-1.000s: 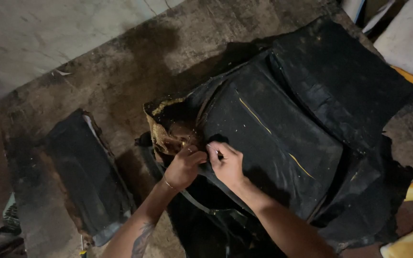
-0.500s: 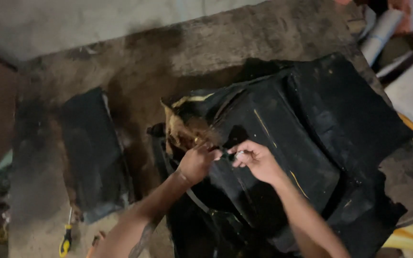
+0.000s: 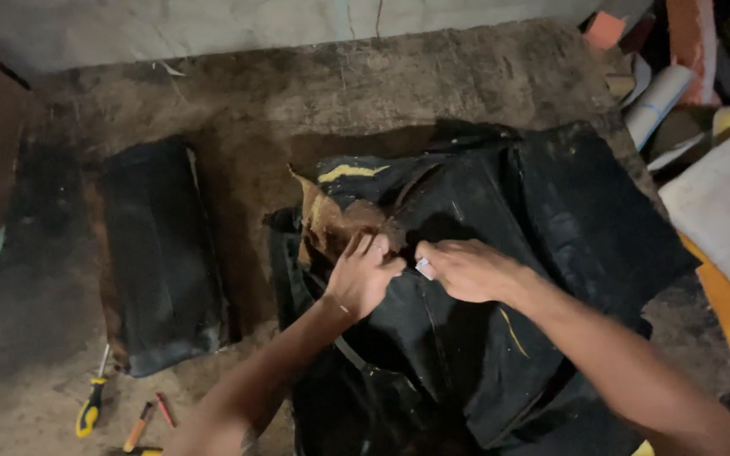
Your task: The person pulls apart a black fabric furniture cover by hand, peeling the material away from internal foam and batting layers on a wooden workbench.
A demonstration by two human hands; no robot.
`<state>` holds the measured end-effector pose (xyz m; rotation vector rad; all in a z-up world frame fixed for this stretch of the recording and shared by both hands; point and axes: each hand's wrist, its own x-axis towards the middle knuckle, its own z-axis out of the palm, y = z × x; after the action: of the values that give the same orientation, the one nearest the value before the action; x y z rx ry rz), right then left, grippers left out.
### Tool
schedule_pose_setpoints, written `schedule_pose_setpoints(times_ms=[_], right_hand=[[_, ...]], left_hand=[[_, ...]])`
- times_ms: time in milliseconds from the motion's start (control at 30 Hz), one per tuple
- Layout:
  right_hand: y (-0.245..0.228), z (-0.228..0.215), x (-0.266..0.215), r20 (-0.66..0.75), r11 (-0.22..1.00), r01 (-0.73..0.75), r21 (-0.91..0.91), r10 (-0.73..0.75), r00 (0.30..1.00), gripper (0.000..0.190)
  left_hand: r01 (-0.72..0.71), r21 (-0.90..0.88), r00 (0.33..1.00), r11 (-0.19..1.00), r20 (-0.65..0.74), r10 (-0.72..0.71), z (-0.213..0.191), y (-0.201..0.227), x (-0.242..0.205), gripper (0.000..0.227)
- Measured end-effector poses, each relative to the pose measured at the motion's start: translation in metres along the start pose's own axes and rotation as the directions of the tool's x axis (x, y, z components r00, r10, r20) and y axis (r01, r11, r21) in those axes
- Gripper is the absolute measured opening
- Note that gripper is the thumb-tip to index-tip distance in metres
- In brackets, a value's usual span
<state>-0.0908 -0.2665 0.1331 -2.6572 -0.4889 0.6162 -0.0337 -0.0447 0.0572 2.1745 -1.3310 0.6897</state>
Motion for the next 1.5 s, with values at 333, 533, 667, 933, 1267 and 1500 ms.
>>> schedule_pose_setpoints(times_ms=[333, 533, 667, 933, 1267, 1500], right_hand=[[0.015, 0.003, -0.022, 0.001, 0.975, -0.205, -0.086, 0.206, 0.979, 0.030], [0.037, 0.030, -0.010, -0.050, 0.927, -0.373, -0.047, 0.371, 0.927, 0.027], [0.002, 0.003, -0.005, 0.026, 0.893, -0.450, -0.024, 0.451, 0.892, 0.026], [-0.020, 0.001, 0.003, 0.030, 0.871, -0.486, -0.071, 0.489, 0.872, 0.028], [-0.037, -0.007, -0.021, -0.013, 0.981, -0.178, 0.077, 0.180, 0.984, 0.016], [0.026, 0.057, -0.021, -0.360, 0.756, -0.096, 0.647, 0.414, 0.836, 0.015]], left_hand=[[-0.173, -0.123, 0.974, 0.977, -0.167, 0.151, 0.011, 0.016, 0.014, 0.025], [-0.302, -0.133, 0.951, 0.944, -0.116, 0.288, 0.038, 0.019, 0.009, 0.013], [-0.352, -0.128, 0.931, 0.927, -0.147, 0.333, 0.028, 0.024, 0.019, 0.017], [-0.347, -0.146, 0.934, 0.926, -0.146, 0.327, 0.043, 0.028, 0.012, 0.013], [-0.285, -0.105, 0.958, 0.953, 0.008, 0.287, 0.011, 0.014, -0.012, 0.003], [0.091, -0.063, 0.965, 0.994, 0.253, -0.073, 0.023, -0.001, -0.022, 0.014]])
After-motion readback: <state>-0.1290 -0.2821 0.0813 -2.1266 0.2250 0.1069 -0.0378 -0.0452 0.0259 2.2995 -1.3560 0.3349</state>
